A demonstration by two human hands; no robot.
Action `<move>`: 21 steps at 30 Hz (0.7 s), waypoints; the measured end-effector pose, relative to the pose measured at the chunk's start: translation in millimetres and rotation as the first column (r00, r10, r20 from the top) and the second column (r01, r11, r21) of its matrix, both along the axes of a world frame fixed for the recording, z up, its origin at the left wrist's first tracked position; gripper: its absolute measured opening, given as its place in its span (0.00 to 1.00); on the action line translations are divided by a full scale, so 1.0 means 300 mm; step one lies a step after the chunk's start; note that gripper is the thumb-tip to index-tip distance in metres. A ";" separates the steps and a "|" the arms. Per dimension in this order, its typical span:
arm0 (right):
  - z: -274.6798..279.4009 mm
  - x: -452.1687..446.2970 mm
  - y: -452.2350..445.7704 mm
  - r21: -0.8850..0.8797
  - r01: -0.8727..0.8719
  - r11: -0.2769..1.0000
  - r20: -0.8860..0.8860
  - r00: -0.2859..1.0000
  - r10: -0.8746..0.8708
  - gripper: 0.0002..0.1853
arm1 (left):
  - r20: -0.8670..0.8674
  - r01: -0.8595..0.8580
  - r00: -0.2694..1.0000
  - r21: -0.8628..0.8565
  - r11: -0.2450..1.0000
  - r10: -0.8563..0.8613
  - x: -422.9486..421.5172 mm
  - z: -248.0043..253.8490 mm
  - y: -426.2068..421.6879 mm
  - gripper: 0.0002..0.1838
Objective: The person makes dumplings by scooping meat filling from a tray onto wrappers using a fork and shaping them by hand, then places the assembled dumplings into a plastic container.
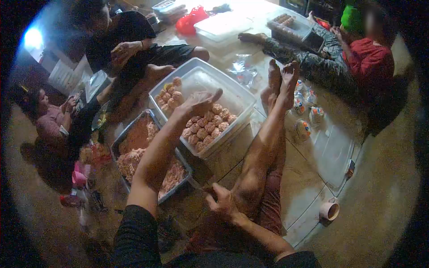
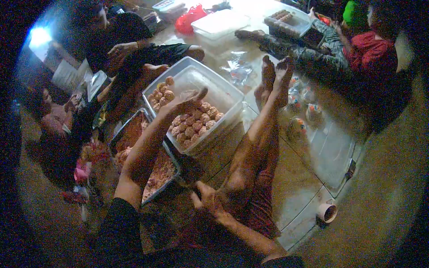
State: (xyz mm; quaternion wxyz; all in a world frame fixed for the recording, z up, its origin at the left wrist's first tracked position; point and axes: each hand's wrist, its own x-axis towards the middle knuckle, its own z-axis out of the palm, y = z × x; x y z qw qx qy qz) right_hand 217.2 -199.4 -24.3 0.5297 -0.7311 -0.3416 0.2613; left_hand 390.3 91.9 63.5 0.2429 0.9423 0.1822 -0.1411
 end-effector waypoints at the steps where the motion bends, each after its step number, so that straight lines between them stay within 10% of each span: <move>1: -0.012 -0.009 0.002 -0.043 -0.005 0.999 0.006 1.000 0.005 0.11 | 0.135 -0.120 0.983 -0.056 0.991 0.127 -0.032 0.000 -0.011 0.42; 6: -0.009 0.002 0.014 0.016 0.072 0.997 -0.046 0.996 -0.071 0.12 | 0.742 -0.288 0.640 -0.010 0.958 0.200 -0.331 0.035 -0.010 0.34; 8: 0.029 0.017 0.012 -0.065 0.082 0.994 -0.080 0.993 -0.087 0.13 | 0.735 -0.206 0.534 -0.368 0.907 0.419 -0.569 0.124 -0.088 0.21; 11: 0.096 0.048 0.052 -0.085 -0.003 0.996 -0.046 0.999 -0.001 0.12 | 0.823 -0.035 0.368 -0.452 0.891 0.432 -0.905 -0.024 -0.223 0.04; 14: 0.177 0.080 0.164 0.057 -0.179 0.982 0.248 0.956 0.160 0.09 | 0.493 -0.194 0.634 -0.644 0.740 0.595 -1.164 -0.076 -0.437 0.05; 18: 0.302 0.108 0.384 -0.324 -0.247 0.913 0.719 0.563 0.408 0.05 | 0.439 -0.308 0.660 -0.582 0.753 0.609 -1.293 -0.388 -0.554 0.05; 21: 0.253 0.146 0.573 -0.279 -0.335 0.900 0.936 0.114 0.333 0.07 | 0.752 -0.212 0.586 -0.217 0.953 0.302 -1.321 -0.515 -0.582 0.10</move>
